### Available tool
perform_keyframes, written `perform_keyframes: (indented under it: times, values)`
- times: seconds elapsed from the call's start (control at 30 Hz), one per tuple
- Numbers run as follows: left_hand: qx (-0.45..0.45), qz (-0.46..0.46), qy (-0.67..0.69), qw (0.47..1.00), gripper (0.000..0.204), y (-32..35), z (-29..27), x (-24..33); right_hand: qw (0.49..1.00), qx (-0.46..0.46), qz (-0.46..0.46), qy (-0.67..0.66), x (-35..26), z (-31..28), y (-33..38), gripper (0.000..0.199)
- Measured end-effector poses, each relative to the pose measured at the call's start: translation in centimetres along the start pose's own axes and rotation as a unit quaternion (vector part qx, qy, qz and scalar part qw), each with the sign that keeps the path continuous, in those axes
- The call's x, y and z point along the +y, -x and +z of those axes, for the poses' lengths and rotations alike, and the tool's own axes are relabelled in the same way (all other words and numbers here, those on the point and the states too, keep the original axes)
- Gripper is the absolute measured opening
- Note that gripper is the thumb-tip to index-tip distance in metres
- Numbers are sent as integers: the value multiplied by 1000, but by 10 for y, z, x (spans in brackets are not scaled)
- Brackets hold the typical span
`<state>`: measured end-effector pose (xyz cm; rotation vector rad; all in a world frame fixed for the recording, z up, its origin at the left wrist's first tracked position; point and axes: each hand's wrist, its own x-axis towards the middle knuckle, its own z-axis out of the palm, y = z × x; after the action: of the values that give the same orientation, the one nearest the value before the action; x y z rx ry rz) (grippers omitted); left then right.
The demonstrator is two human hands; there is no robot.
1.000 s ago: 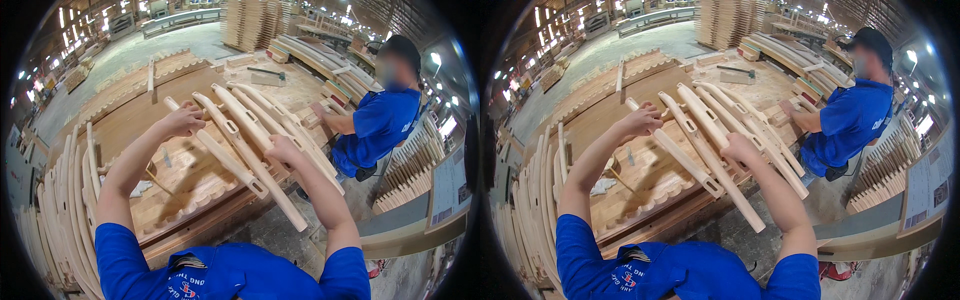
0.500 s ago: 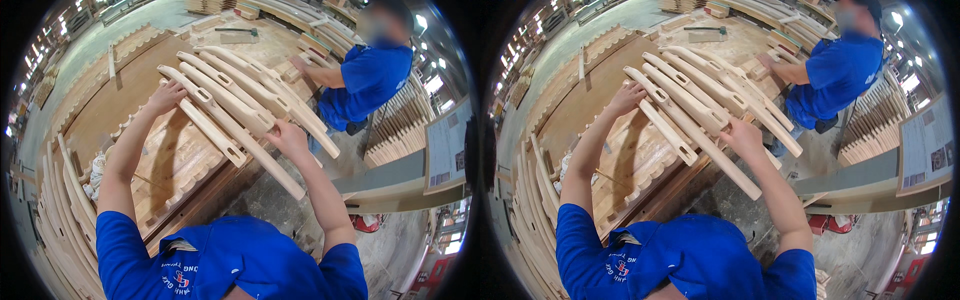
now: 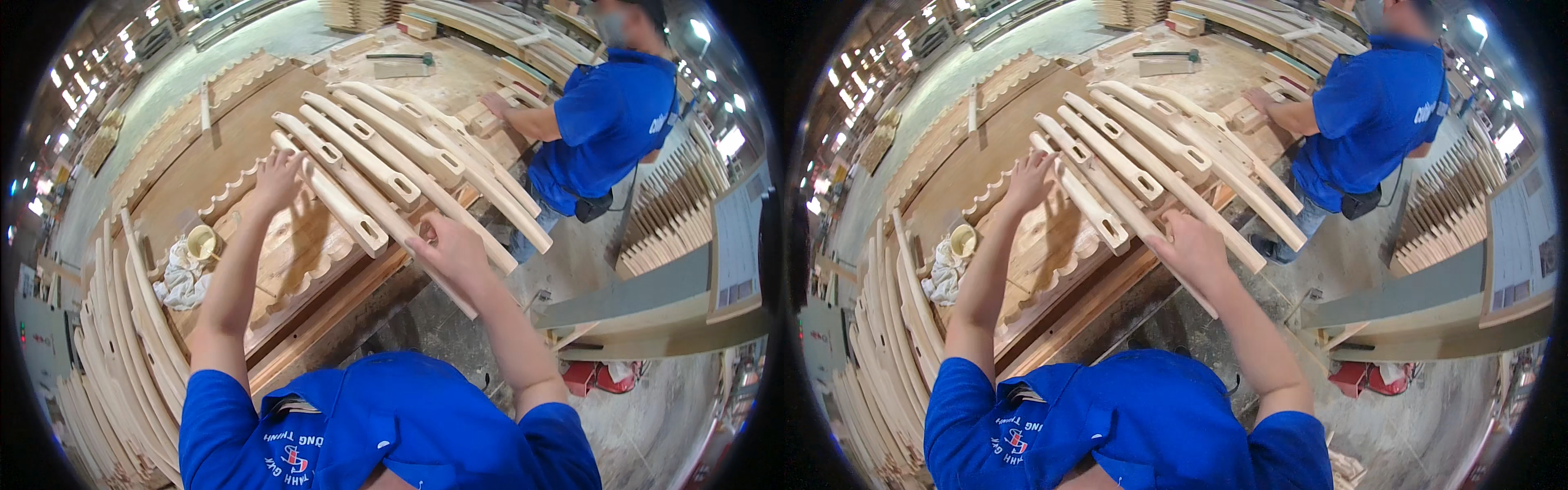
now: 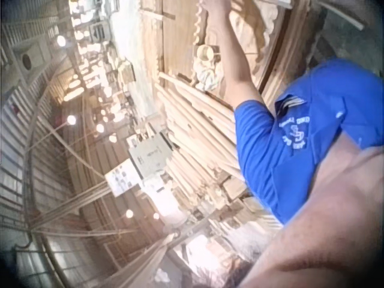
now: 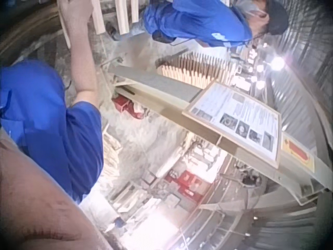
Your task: The person applies glue to the ends of multiple wooden chair legs using a small brush and a container of glue. They work one at a time, dipping the brush and coating the leg ends, then place the treated legs aside on the workbench.
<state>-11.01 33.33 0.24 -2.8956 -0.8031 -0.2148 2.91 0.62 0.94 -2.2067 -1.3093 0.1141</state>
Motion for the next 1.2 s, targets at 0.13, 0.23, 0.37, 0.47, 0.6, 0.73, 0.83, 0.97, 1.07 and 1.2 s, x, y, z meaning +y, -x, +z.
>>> perform_keyframes:
  times: [0.13, 0.23, 0.37, 0.47, 0.6, 0.73, 0.83, 0.97, 1.07, 1.2]
  values:
    - [101, 12, 265, 959, 51, 82, -9, 40, 990, 71, -94, -72, -18, 11, 37, 45]
    - [161, -71, 323, 930, 42, 153, -22, 82, 989, -27, -47, -135, -32, 17, 36, 52]
    - [138, -34, 309, 940, 29, 229, -32, 105, 982, -66, -23, -174, -37, 44, 16, 56]
    - [152, -30, 270, 950, 27, 278, -43, 101, 984, -22, -22, -178, -42, 56, 12, 50]
    - [193, -202, 236, 931, 25, 356, -63, 107, 967, -12, -80, -242, -50, 64, 11, 53]
    - [201, -284, 135, 928, 22, 411, -94, 101, 887, 6, -122, -444, -52, 67, 21, 45]
    - [279, -370, 56, 884, 19, 459, -124, 91, 910, -81, -164, -371, -66, 71, 32, 42]
    - [341, -510, 0, 790, 18, 527, -154, 65, 905, -159, -186, -348, -80, 87, 49, 39]
    - [368, -575, 29, 730, 20, 575, -173, 44, 903, -182, -180, -345, -91, 98, 65, 36]
    - [401, -597, 62, 692, 22, 658, -176, -6, 906, -185, -187, -331, -117, 115, 89, 34]
